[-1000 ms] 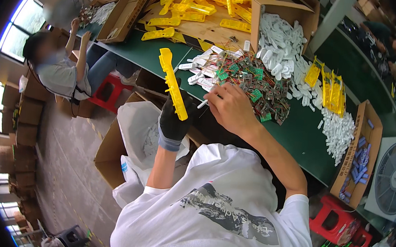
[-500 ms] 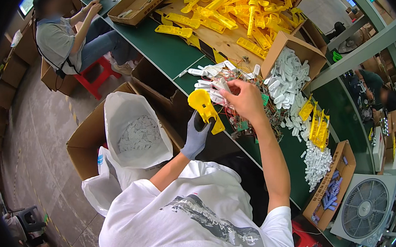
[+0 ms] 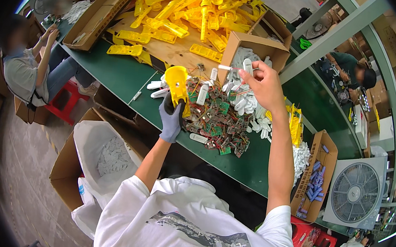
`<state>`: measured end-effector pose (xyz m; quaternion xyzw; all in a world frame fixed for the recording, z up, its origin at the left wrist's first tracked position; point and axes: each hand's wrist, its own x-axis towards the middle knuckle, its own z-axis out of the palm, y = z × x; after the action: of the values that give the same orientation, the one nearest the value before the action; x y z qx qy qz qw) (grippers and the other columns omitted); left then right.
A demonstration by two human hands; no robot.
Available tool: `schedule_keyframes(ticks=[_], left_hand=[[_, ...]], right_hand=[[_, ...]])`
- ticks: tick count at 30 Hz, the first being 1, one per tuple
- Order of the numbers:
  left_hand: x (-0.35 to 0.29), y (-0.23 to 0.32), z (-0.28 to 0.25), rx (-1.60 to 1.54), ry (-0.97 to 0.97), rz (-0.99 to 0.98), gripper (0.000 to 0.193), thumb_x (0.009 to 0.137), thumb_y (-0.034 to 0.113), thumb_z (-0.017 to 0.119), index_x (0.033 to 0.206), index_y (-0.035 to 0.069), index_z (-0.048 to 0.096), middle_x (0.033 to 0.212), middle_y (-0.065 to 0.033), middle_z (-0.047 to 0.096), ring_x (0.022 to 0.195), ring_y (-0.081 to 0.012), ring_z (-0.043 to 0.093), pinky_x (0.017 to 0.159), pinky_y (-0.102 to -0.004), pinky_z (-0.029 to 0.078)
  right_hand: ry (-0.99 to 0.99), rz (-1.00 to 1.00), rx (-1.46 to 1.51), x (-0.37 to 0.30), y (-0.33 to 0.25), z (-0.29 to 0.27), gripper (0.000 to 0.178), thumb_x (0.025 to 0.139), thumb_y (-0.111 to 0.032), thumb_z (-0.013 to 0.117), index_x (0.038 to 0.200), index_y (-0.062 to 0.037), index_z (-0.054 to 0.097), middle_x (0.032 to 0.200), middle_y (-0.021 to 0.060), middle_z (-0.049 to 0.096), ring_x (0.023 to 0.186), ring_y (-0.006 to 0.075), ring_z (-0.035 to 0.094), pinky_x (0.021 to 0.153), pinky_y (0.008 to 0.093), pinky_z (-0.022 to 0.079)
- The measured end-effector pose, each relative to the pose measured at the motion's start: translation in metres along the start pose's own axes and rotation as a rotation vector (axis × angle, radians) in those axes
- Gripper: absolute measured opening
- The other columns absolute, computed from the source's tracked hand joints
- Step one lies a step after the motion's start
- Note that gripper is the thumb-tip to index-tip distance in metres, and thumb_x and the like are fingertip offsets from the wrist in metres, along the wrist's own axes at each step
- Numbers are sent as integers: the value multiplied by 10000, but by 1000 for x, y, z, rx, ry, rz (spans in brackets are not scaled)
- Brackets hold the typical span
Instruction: The person assembles flashlight components by hand, inserting circuit boards, battery cells, white plastic parts, and internal wiring into yellow plastic housings.
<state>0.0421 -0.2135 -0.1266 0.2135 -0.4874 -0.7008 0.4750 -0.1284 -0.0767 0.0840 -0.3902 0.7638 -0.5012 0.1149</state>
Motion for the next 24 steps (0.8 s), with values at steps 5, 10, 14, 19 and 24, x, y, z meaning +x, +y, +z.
schedule_keyframes(ticks=[5, 10, 14, 19, 24], left_hand=[[-4, 37, -6, 607, -21, 511, 314, 663, -5, 696, 960, -52, 606, 993, -172, 581, 892, -315, 589, 810, -359, 473], [-3, 34, 1, 652, 65, 701, 272, 648, 6, 691, 909, -27, 622, 975, -180, 571, 864, -345, 581, 779, -382, 476], [-6, 11, -9, 504, 54, 544, 376, 726, -20, 628, 1094, -61, 562, 1061, -160, 587, 943, -283, 599, 850, -347, 473], [2, -7, -9, 74, 208, 223, 423, 832, -84, 565, 1249, -76, 487, 1163, -141, 583, 1049, -224, 586, 945, -351, 466], [4, 35, -12, 89, -26, 168, 384, 881, -66, 558, 1257, -71, 476, 1150, -133, 593, 1038, -201, 603, 948, -340, 470]], right_hand=[[-122, 75, 269, -13, 23, -16, 230, 917, -229, 639, 878, -2, 648, 745, -5, 641, 652, 43, 548, 607, 208, 448], [-8, 63, 435, -26, 51, -14, 186, 912, -185, 634, 921, 0, 647, 827, 32, 673, 735, 87, 606, 679, 243, 478], [-87, -31, -13, -31, 58, -25, 194, 884, -181, 668, 952, 1, 654, 892, 36, 693, 846, 94, 622, 795, 259, 469], [260, -265, 418, -12, 45, -33, 217, 900, -189, 662, 979, 13, 651, 886, 56, 695, 817, 98, 630, 762, 249, 485], [146, -87, 404, -5, 39, -43, 230, 909, -191, 654, 1003, 18, 635, 900, 67, 700, 765, 110, 653, 687, 234, 498]])
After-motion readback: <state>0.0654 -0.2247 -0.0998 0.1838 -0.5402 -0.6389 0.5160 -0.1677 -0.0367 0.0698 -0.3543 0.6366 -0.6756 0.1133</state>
